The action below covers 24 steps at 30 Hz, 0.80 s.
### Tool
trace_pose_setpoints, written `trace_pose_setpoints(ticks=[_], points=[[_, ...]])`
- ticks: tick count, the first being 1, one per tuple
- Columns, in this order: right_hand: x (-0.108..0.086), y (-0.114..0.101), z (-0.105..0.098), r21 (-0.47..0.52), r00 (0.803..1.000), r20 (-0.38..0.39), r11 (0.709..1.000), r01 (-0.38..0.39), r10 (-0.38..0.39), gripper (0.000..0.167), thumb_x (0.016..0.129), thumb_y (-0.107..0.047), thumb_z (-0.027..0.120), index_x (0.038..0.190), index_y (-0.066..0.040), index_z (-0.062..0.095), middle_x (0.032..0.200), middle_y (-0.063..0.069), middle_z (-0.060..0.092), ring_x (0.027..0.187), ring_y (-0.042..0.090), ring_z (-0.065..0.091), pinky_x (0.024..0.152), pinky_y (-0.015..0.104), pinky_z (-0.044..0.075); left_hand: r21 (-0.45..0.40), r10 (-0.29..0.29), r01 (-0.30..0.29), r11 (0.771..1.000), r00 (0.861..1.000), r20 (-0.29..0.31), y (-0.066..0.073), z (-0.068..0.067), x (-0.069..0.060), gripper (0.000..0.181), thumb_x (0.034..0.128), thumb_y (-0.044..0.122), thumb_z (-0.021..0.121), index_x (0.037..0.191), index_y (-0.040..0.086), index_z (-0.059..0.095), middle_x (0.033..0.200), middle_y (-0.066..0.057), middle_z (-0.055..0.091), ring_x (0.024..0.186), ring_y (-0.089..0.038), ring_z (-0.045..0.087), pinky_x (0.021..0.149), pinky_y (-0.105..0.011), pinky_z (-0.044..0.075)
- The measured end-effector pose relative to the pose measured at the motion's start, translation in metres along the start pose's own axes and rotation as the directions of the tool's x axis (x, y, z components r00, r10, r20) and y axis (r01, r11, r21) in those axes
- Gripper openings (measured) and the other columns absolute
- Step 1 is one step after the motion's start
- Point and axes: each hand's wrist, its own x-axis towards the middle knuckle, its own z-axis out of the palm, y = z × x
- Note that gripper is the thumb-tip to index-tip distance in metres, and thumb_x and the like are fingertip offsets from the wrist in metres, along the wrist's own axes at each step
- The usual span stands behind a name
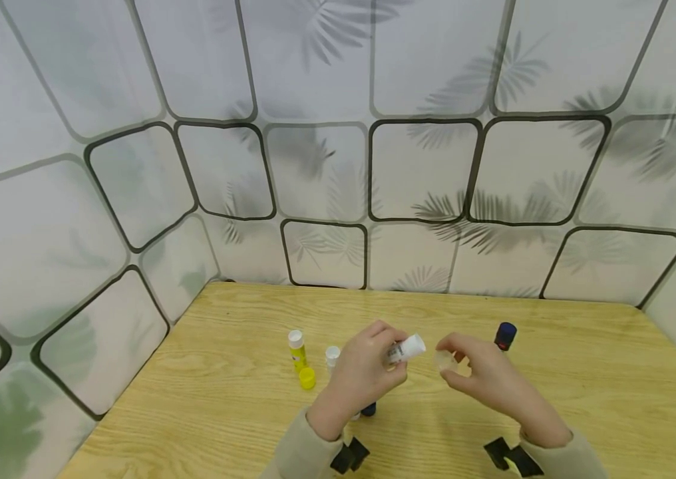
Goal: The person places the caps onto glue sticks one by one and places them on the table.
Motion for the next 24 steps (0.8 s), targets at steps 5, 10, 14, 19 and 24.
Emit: trace_pose_setpoints(ticks=[5, 10, 14, 19, 24], points=[[-0.0008, -0.0017, -0.0008, -0.017, 0.998, -0.063, 1.0, -0.014, 0.012, 0.027, 0.072, -0.007, 0.071, 0.097, -0.008, 0.061, 0.087, -0.004, 0.059, 0.072, 0.011, 0.052, 0.056, 0.026, 0.042, 0.02, 0.016, -0.016, 1.0, 1.0, 0.008, 0.001, -0.0005, 0.0003, 0.027, 0.071, 0.01, 0.069, 0.098, 0.009, 0.063, 0.089, 0.002, 0.056, 0.072, -0.002, 0.051, 0.062, -0.01, 0.042], [-0.0012, -0.0029, -0.0002, 0.008, 0.994, -0.108, 1.0, -0.024, 0.025, 0.031, 0.071, -0.004, 0.071, 0.1, -0.006, 0.061, 0.085, -0.003, 0.058, 0.074, 0.014, 0.056, 0.063, 0.031, 0.048, 0.03, 0.02, -0.021, 0.999, 0.999, 0.025, 0.0012, -0.0001, 0.0006, 0.027, 0.0717, 0.01, 0.069, 0.098, 0.008, 0.063, 0.089, 0.002, 0.056, 0.072, -0.003, 0.051, 0.063, -0.01, 0.042], [-0.0008, -0.003, 0.0005, 0.047, 0.992, -0.122, 0.998, -0.031, 0.037, 0.031, 0.071, -0.002, 0.072, 0.099, -0.004, 0.058, 0.084, -0.002, 0.058, 0.074, 0.014, 0.057, 0.064, 0.029, 0.049, 0.026, 0.028, -0.029, 0.999, 0.999, 0.03, 0.0013, 0.0002, 0.0009, 0.027, 0.0715, 0.009, 0.069, 0.097, 0.008, 0.063, 0.089, 0.002, 0.056, 0.073, -0.003, 0.052, 0.063, -0.01, 0.042], [-0.0011, -0.0041, 0.0008, 0.082, 0.989, -0.141, 0.996, -0.039, 0.051, 0.029, 0.07, -0.001, 0.072, 0.09, -0.007, 0.052, 0.08, -0.004, 0.057, 0.073, 0.012, 0.057, 0.064, 0.025, 0.048, 0.018, 0.045, -0.046, 0.999, 0.999, 0.024, 0.0009, 0.0007, 0.0012, 0.026, 0.0714, 0.009, 0.069, 0.097, 0.008, 0.063, 0.089, 0.002, 0.056, 0.073, -0.003, 0.051, 0.064, -0.009, 0.041], [-0.0017, -0.005, 0.0005, 0.077, 0.983, -0.179, 0.997, -0.014, 0.028, 0.031, 0.068, 0.0, 0.073, 0.087, -0.008, 0.05, 0.078, -0.006, 0.056, 0.071, 0.01, 0.057, 0.062, 0.024, 0.048, -0.007, 0.055, -0.055, 0.998, 0.998, 0.02, 0.0006, 0.001, 0.0008, 0.027, 0.0719, 0.008, 0.069, 0.098, 0.007, 0.063, 0.09, 0.001, 0.055, 0.073, -0.003, 0.05, 0.064, -0.009, 0.041]])
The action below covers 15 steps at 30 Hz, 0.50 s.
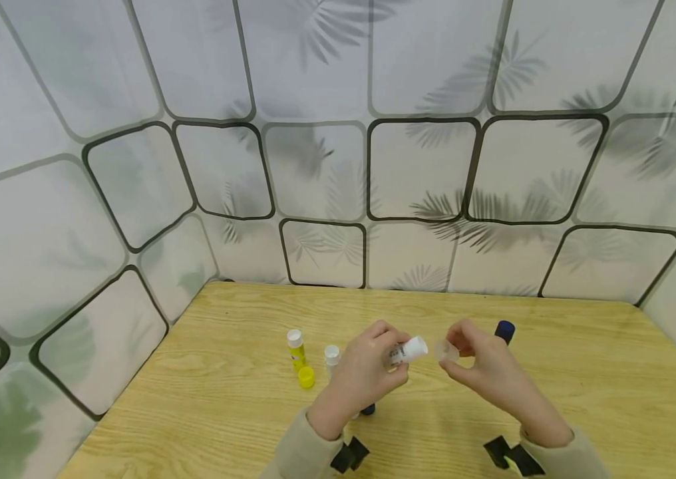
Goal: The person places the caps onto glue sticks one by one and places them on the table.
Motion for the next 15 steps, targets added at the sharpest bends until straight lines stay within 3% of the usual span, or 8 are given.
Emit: trace_pose_setpoints(ticks=[8, 15], points=[[-0.0002, 0.0013, -0.0027, -0.024, 0.992, -0.074, 0.995, 0.099, -0.101, 0.032, 0.064, 0.001, 0.076, 0.087, -0.01, 0.055, 0.079, -0.007, 0.058, 0.069, 0.009, 0.057, 0.058, 0.024, 0.048, -0.03, -0.023, 0.023, 0.999, 1.0, 0.005, -0.0002, 0.0008, 0.0, 0.028, 0.0721, 0.008, 0.068, 0.099, 0.006, 0.062, 0.09, 0.0, 0.055, 0.074, -0.004, 0.051, 0.065, -0.01, 0.042], [0.0002, 0.0029, -0.0051, -0.014, 0.993, -0.07, 0.995, 0.097, -0.098, 0.03, 0.066, -0.001, 0.075, 0.087, -0.01, 0.057, 0.08, -0.008, 0.058, 0.07, 0.008, 0.056, 0.059, 0.024, 0.048, -0.088, -0.037, 0.035, 0.995, 0.999, -0.019, 0.0004, -0.0007, -0.0006, 0.026, 0.0713, 0.007, 0.069, 0.096, 0.006, 0.06, 0.088, 0.001, 0.056, 0.075, -0.005, 0.051, 0.066, -0.012, 0.043]])
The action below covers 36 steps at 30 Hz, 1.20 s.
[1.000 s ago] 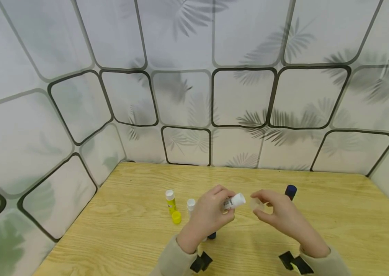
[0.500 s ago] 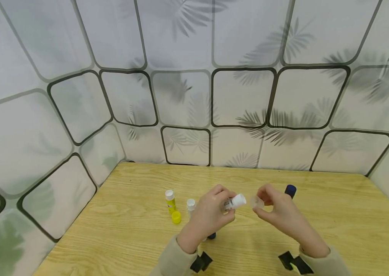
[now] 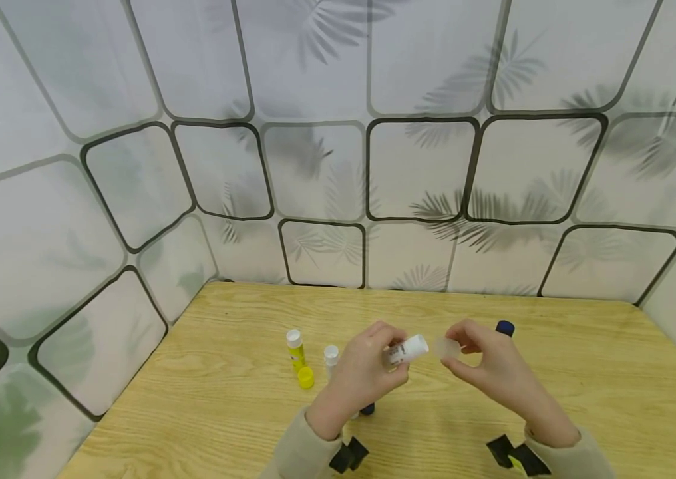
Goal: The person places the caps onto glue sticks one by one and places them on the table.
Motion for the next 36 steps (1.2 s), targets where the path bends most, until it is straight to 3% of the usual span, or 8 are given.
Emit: trace_pose_setpoints(ticks=[11, 19, 36], points=[[-0.0001, 0.0011, -0.0027, 0.017, 1.0, 0.013, 1.0, -0.015, 0.015, 0.03, 0.067, 0.001, 0.073, 0.093, -0.007, 0.062, 0.084, -0.005, 0.059, 0.073, 0.006, 0.055, 0.061, 0.025, 0.049, -0.048, 0.013, -0.013, 0.999, 1.0, -0.007, -0.0015, 0.0017, -0.0001, 0.023, 0.071, 0.007, 0.069, 0.092, 0.006, 0.061, 0.086, 0.001, 0.057, 0.074, -0.005, 0.05, 0.065, -0.012, 0.042], [0.0, 0.0, -0.0023, 0.033, 0.999, 0.012, 0.999, -0.042, 0.041, 0.026, 0.069, -0.003, 0.073, 0.09, -0.01, 0.06, 0.08, -0.01, 0.059, 0.071, 0.005, 0.055, 0.062, 0.026, 0.048, -0.075, 0.036, -0.036, 0.997, 0.999, 0.003, -0.0012, 0.0017, -0.0003, 0.023, 0.0718, 0.006, 0.069, 0.093, 0.005, 0.062, 0.088, -0.001, 0.058, 0.073, -0.005, 0.051, 0.064, -0.011, 0.042], [-0.001, -0.0008, -0.0042, 0.056, 0.999, 0.02, 0.998, -0.031, 0.03, 0.025, 0.07, -0.006, 0.073, 0.092, -0.01, 0.061, 0.085, -0.007, 0.061, 0.074, 0.008, 0.058, 0.064, 0.026, 0.049, 0.005, 0.079, -0.08, 0.997, 0.996, 0.045, 0.001, 0.0031, 0.0013, 0.022, 0.0727, 0.009, 0.069, 0.094, 0.006, 0.064, 0.092, 0.001, 0.06, 0.075, -0.004, 0.052, 0.066, -0.009, 0.041]])
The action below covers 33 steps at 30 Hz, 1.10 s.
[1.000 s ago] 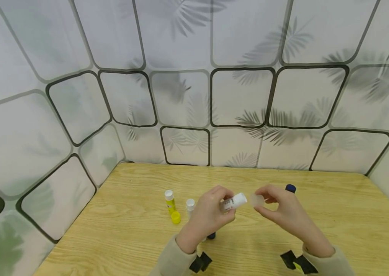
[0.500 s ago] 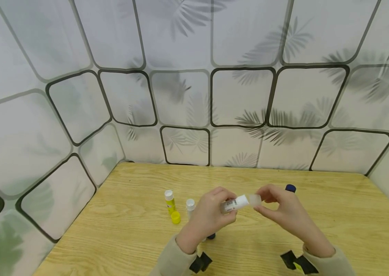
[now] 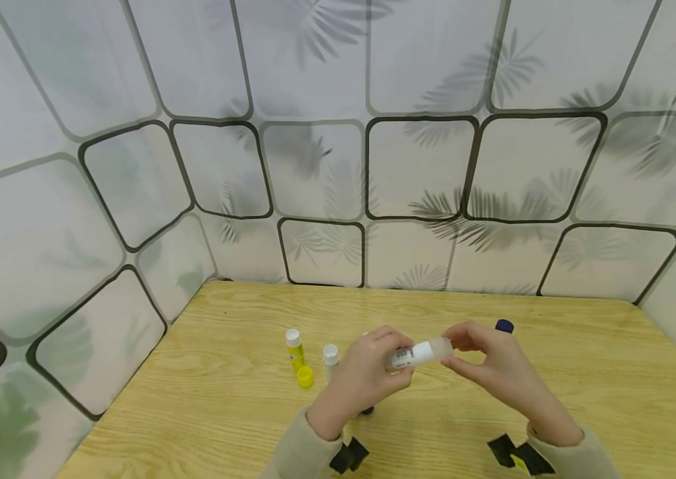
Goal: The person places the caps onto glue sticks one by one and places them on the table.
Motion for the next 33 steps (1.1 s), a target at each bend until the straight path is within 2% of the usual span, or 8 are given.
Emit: trace_pose_setpoints(ticks=[8, 13, 33], points=[[-0.0006, -0.0007, -0.0004, 0.017, 1.0, 0.007, 0.999, 0.03, -0.03, 0.025, 0.072, -0.005, 0.072, 0.095, -0.007, 0.062, 0.088, -0.003, 0.062, 0.076, 0.009, 0.058, 0.064, 0.024, 0.049, -0.001, 0.042, -0.042, 0.999, 0.999, -0.014, -0.0016, 0.0018, -0.0007, 0.024, 0.0727, 0.01, 0.07, 0.095, 0.007, 0.063, 0.091, 0.001, 0.059, 0.075, -0.002, 0.051, 0.065, -0.009, 0.041], [-0.001, -0.001, -0.0003, 0.024, 0.999, 0.01, 0.999, 0.033, -0.033, 0.026, 0.072, -0.004, 0.071, 0.096, -0.005, 0.063, 0.089, -0.003, 0.062, 0.077, 0.009, 0.058, 0.065, 0.025, 0.049, -0.008, 0.048, -0.048, 0.999, 0.999, -0.018, -0.0016, 0.002, -0.0007, 0.024, 0.0723, 0.01, 0.07, 0.095, 0.007, 0.063, 0.091, 0.001, 0.059, 0.075, -0.001, 0.051, 0.065, -0.008, 0.041], [-0.002, -0.0029, 0.003, 0.024, 0.999, 0.019, 0.999, 0.038, -0.039, 0.025, 0.073, -0.009, 0.072, 0.096, -0.01, 0.064, 0.09, -0.005, 0.063, 0.078, 0.01, 0.059, 0.065, 0.026, 0.049, 0.0, 0.06, -0.06, 0.998, 0.998, -0.007, -0.0002, 0.0038, -0.0007, 0.023, 0.0726, 0.01, 0.071, 0.094, 0.007, 0.063, 0.091, 0.002, 0.059, 0.076, -0.001, 0.051, 0.065, -0.008, 0.041]])
